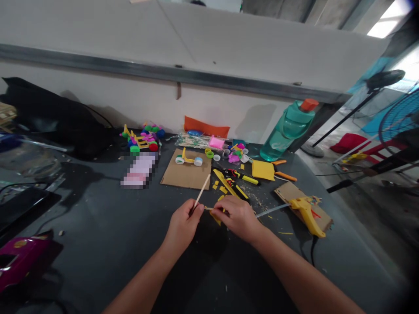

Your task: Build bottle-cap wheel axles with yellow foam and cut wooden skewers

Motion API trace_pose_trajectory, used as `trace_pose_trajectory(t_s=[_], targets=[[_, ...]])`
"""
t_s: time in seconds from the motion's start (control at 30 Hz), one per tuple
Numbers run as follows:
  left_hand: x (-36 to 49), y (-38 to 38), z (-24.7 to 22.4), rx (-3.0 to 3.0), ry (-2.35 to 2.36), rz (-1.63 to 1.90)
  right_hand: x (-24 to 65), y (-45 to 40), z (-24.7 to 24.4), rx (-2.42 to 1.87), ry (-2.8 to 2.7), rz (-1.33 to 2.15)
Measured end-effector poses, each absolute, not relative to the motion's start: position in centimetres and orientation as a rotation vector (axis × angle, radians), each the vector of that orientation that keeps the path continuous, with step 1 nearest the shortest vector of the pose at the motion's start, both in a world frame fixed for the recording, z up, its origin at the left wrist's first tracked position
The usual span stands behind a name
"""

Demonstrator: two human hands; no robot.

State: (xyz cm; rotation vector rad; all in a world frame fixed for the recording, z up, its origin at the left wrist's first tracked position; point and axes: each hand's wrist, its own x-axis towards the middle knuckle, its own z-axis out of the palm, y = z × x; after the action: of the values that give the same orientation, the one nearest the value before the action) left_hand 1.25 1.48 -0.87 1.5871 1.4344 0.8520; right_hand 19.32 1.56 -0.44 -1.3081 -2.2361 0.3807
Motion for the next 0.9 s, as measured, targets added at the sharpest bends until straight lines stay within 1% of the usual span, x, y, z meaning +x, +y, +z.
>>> trace_pose_trajectory(t_s=[0.13,0.27,0.4,0.5,0.6,0.67,0.77,0.9], targets=[[1.0,1.7,-1.1,1.443,1.437,0.882,19.4,1.8,-0.2,-1.327,-2.094,0.340],[1.0,1.6,-1.2,1.363,1.421,0.893,19.0,1.7,0.1,-1.233,-2.039,0.257],[1.2,1.5,-1.2,1.352,1.393,0.868,18.6,1.4,-0.1,-1.147,-2.067,0.316],[1.5,1.3,-1.2,1.373,1.340,0.807,18.5,1.3,-0.1,-1.146,-1.979,0.402],[1.7,1.1,-1.2,1.366,1.271,0.761,18.4,1.4,0.0,-1.237,-1.753,0.604],[1.8,0.9,-1.1,1.355,1.230,0.747,18.3,1.5,0.2,-1.273,-1.539,0.843],[2.0,0.8,-1.0,1.398,1.197,0.715,18.2,1.7,0.2,-1.195,-1.215,1.165],[2.1,0.8,-0.9,1.502,1.202,0.667,18.3,2.1,0.1,-1.081,-0.976,1.339]])
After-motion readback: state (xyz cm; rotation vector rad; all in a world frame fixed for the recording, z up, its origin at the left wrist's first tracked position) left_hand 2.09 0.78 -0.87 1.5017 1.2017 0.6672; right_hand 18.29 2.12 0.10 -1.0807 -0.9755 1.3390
